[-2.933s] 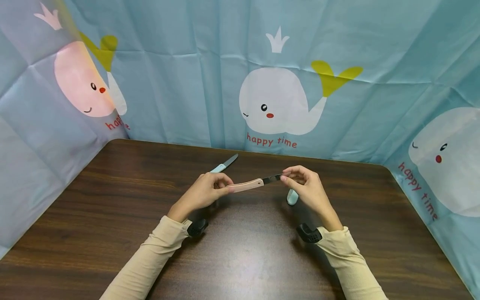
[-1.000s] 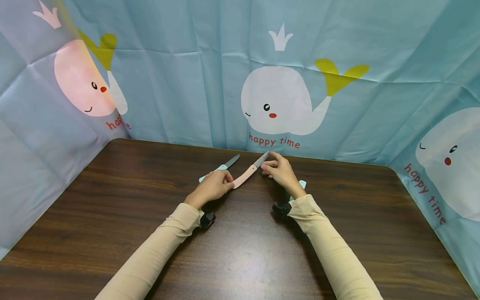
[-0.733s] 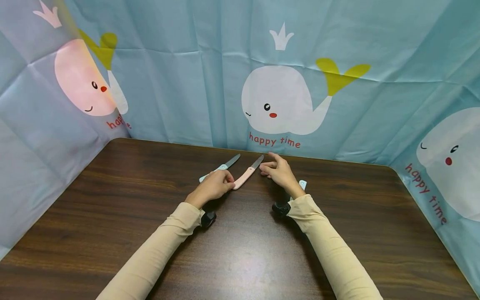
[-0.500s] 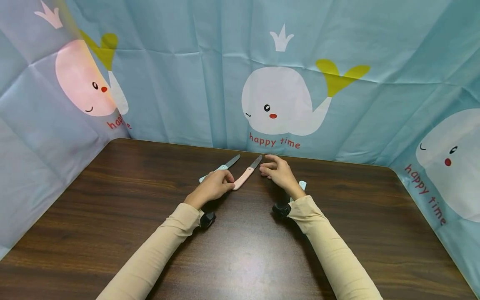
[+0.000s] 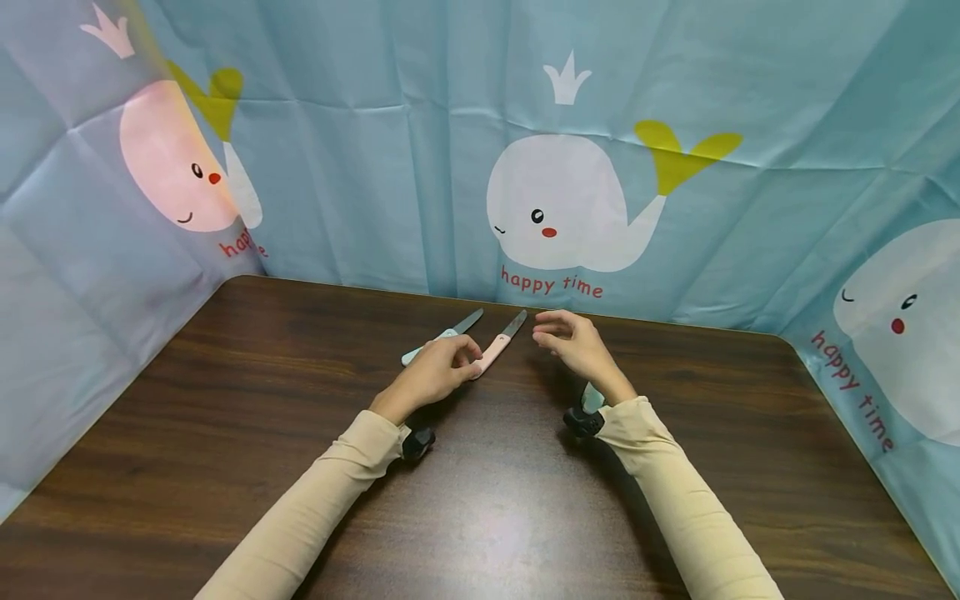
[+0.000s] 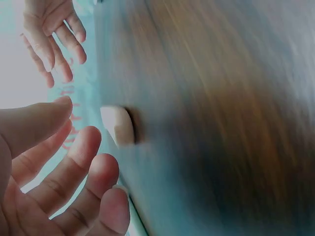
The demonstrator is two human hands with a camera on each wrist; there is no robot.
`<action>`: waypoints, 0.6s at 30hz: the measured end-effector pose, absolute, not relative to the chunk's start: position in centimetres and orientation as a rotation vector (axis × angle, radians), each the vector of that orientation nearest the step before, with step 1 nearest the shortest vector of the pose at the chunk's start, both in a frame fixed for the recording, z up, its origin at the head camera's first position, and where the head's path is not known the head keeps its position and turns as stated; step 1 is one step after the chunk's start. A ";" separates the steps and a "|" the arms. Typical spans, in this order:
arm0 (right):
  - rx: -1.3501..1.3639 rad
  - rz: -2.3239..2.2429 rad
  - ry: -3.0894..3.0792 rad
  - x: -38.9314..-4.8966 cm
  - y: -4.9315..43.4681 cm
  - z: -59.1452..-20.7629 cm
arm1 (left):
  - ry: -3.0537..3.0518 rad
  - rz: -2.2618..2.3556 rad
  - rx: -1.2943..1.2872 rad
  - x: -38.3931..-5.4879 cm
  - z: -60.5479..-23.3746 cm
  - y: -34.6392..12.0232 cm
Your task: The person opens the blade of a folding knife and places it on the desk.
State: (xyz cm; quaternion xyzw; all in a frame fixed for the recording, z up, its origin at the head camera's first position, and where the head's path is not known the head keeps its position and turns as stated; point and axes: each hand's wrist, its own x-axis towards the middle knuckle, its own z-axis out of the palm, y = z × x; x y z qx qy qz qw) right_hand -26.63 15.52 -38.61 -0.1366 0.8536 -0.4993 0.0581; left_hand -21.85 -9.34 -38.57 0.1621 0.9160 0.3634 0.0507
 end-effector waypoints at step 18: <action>-0.505 -1.307 2.724 -25.5 21.3 -38.0 | 2.727 1.197 0.670 -20.6 -38.3 -6.2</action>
